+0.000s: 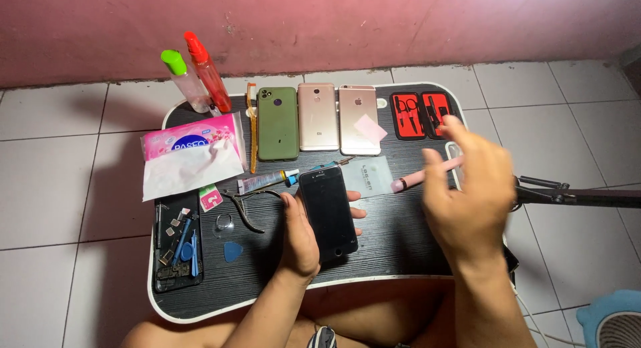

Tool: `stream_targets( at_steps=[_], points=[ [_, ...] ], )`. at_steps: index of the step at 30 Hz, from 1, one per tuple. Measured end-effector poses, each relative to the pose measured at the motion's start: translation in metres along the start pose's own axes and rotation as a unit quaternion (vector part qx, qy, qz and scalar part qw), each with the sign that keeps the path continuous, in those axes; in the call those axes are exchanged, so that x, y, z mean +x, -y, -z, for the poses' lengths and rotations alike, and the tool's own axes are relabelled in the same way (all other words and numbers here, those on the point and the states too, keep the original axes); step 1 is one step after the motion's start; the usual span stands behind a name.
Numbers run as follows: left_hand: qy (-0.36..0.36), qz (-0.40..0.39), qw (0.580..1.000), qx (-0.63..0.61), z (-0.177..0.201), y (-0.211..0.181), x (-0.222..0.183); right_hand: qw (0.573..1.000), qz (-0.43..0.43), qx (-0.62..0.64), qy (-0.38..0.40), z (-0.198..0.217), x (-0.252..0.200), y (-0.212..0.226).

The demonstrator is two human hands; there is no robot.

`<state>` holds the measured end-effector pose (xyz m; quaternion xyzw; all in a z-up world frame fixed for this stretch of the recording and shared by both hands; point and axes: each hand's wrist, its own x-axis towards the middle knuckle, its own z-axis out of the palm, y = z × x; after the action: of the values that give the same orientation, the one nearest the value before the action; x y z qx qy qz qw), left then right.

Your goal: Cleaning and organizing multiple smartphones on a small table using wipes and repair tools

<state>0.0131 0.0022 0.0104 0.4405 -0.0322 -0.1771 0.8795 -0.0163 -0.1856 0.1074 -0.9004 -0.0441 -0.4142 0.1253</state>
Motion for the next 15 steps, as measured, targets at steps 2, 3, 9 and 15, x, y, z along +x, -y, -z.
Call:
stream_targets(
  at_steps=[2,3,9,15],
  points=[
    [0.004,0.001,1.0,-0.005,0.003,0.002,0.003,1.0,-0.001,-0.013,-0.003,0.019,-0.008,-0.022],
    [0.007,0.002,1.0,-0.011,0.004,0.005,0.003,1.0,-0.002,-0.026,-0.004,0.031,-0.013,-0.033],
    [-0.002,0.001,1.0,0.005,-0.001,0.0,0.001,0.994,-0.004,-0.109,-0.031,0.101,-0.025,-0.124],
    [-0.007,-0.004,1.0,-0.002,-0.004,-0.003,-0.001,0.983,-0.002,-0.173,-0.059,0.099,-0.027,-0.122]
  ],
)
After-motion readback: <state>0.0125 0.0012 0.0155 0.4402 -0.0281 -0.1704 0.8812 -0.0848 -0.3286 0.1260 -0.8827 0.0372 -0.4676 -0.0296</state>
